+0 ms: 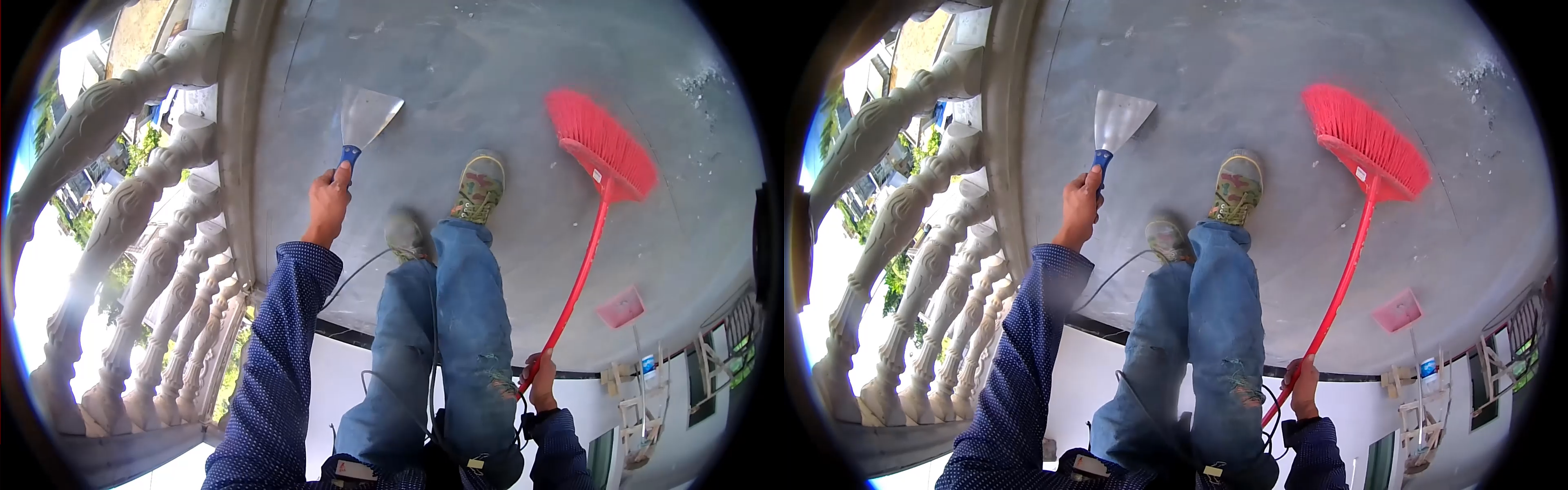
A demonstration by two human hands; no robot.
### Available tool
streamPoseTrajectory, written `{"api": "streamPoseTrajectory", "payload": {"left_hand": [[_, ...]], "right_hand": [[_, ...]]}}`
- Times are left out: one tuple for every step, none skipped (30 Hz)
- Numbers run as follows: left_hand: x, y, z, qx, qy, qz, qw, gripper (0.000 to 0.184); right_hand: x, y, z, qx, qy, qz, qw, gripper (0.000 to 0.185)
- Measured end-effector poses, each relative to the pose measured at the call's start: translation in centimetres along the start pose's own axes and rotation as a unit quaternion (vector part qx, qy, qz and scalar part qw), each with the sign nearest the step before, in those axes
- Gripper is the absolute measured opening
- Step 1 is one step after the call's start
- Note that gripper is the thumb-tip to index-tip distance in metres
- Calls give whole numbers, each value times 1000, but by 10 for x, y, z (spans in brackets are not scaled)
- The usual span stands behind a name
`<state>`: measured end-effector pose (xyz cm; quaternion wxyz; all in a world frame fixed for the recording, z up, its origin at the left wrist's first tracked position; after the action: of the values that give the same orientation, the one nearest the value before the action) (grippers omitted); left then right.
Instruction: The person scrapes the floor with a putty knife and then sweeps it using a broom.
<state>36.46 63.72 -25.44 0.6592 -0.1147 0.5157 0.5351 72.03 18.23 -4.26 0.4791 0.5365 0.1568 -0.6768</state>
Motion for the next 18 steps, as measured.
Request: {"api": "streamPoseTrajectory", "payload": {"left_hand": [[-8, 2, -3, -15, 5, -6, 1000, 47], [-11, 3, -1, -31, 3, -11, 999, 48], [-18, 6, -7, -34, -5, -9, 999, 48], [-31, 10, -25, -16, 23, -10, 1000, 48], [-38, 11, -37, 5, 53, -15, 998, 49], [-41, 7, -42, 10, 61, -18, 998, 49], [-36, 2, -36, 5, 41, -1, 999, 48], [-29, -4, -29, 1, 20, 12, 1000, 48], [-20, -10, -11, 0, 0, -5, 1000, 49], [-5, -17, 10, 17, -23, -24, 999, 50], [7, -24, 23, 31, -43, -41, 998, 51], [13, -30, 24, 28, -38, -40, 998, 51], [19, -36, 32, 24, -77, -38, 996, 51], [20, -38, 42, 19, -120, -36, 992, 52], [11, -34, 39, 23, -110, -27, 993, 51], [-2, -28, 29, 29, -101, -20, 994, 50], [-17, -20, 15, 20, -97, -25, 995, 50], [-33, -10, -2, 34, -99, -37, 994, 51]], "right_hand": [[-3, 1, 1, -5, -4, 1, 1000, 67], [-1, 1, -4, -8, -1, -1, 1000, 67], [-1, 4, -3, -7, -16, -6, 1000, 67], [1, 3, -7, -3, -13, -6, 1000, 67], [1, 1, -9, -6, 0, -10, 1000, 67], [0, 2, -6, -17, 4, -13, 1000, 67], [2, 1, -8, -15, 1, -27, 1000, 66], [4, 2, -8, -14, -2, -25, 1000, 66], [6, -1, -14, 0, 11, -26, 1000, 65], [4, -4, -19, 15, 24, -25, 999, 65], [1, -7, -27, 28, 38, -29, 998, 65], [-2, -11, -35, 43, 40, -16, 998, 63], [0, -7, -33, 56, 32, -26, 998, 62], [-1, -3, -32, 72, 27, -36, 996, 62], [-8, 2, -31, 64, 27, 3, 998, 62], [-17, 5, -31, 59, 26, 41, 997, 62], [-29, 7, -30, 50, 33, 75, 995, 59], [-39, 9, -25, 52, 41, 74, 995, 59]]}}
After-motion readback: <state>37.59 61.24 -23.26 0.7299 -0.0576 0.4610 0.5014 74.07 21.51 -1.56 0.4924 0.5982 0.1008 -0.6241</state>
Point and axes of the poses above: each hand's wrist, its own x-axis towards the middle knuckle, its own y-axis out of the back of the hand, z = x × y, the point moved 5 cm from there along x, towards the middle knuckle, and after that the axes turned 14 degrees about -y, right-handed, at the moved point
